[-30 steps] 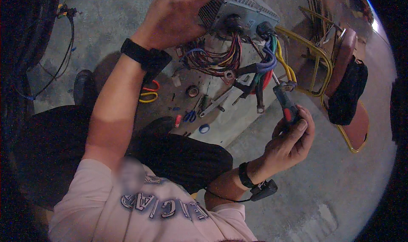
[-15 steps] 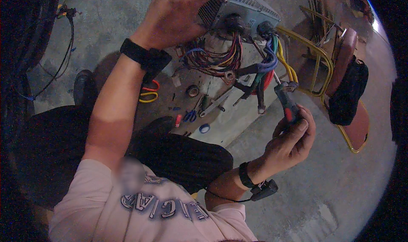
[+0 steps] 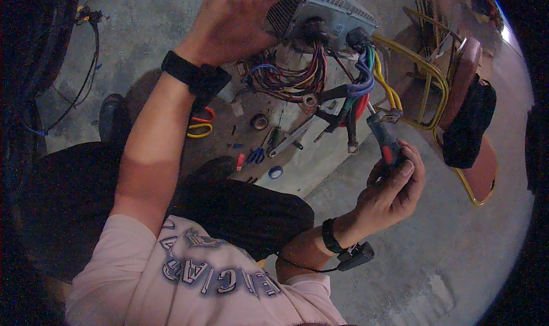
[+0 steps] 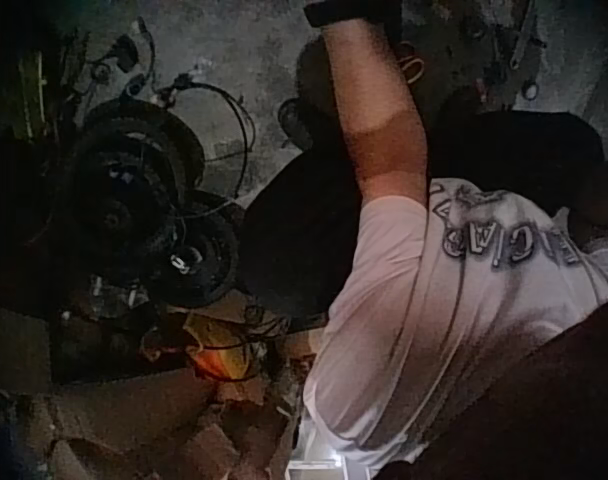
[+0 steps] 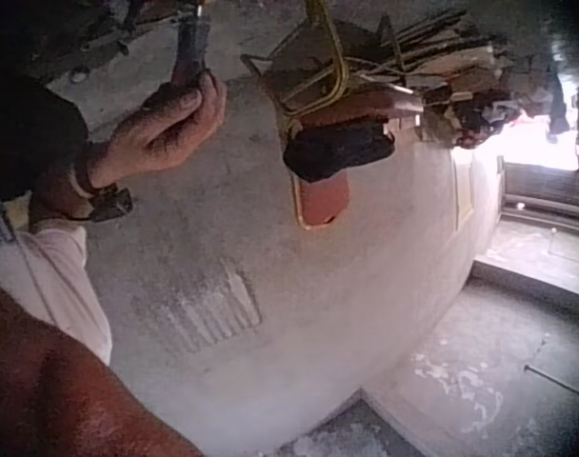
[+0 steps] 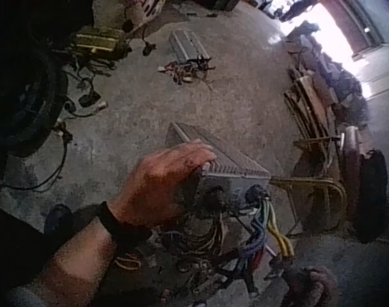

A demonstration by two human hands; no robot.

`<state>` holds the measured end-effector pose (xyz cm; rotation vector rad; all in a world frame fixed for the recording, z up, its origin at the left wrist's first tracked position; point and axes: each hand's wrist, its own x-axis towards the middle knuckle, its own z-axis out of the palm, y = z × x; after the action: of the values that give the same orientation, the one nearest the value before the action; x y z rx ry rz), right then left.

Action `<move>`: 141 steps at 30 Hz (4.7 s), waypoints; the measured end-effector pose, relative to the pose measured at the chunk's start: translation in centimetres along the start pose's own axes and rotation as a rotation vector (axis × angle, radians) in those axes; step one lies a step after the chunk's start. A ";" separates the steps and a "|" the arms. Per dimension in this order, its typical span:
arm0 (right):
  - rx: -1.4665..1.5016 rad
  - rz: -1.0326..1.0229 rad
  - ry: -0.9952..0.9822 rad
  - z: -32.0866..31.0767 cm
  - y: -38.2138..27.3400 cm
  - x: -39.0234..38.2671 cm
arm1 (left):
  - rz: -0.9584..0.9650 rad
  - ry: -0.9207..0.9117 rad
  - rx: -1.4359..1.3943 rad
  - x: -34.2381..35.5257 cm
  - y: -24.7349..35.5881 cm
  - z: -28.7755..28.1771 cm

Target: Inspecting and manipulating wiring on an electric vehicle motor controller.

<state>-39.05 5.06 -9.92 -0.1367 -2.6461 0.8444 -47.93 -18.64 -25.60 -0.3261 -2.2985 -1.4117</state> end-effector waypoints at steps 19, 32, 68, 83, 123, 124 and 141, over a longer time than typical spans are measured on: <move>-0.004 0.020 -0.014 -0.2 0.0 -0.1 | 0.000 0.013 -0.022 0.0 -0.2 0.1; -0.010 0.064 -0.033 -0.5 -0.1 -0.4 | 0.047 0.007 0.040 -0.6 -1.2 0.8; 0.485 0.246 -0.009 -1.7 4.2 2.4 | -0.295 0.298 0.347 -1.2 6.3 2.4; 0.368 0.247 0.062 -3.1 4.5 2.6 | -0.329 0.234 0.219 -2.1 5.5 4.5; 0.456 0.271 0.182 -9.1 11.3 0.6 | 0.025 0.136 -0.004 -1.0 15.9 1.5; 0.455 0.222 0.218 -8.9 11.1 0.5 | 0.132 0.132 0.058 -1.0 16.0 1.4; 0.359 -0.346 -0.091 -11.4 14.5 0.4 | -0.120 -0.065 -0.150 -1.5 17.6 2.0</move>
<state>-35.50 23.20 -9.52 0.4464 -2.4420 1.1989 -39.90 -8.82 -13.14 -0.2862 -2.3028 -1.6609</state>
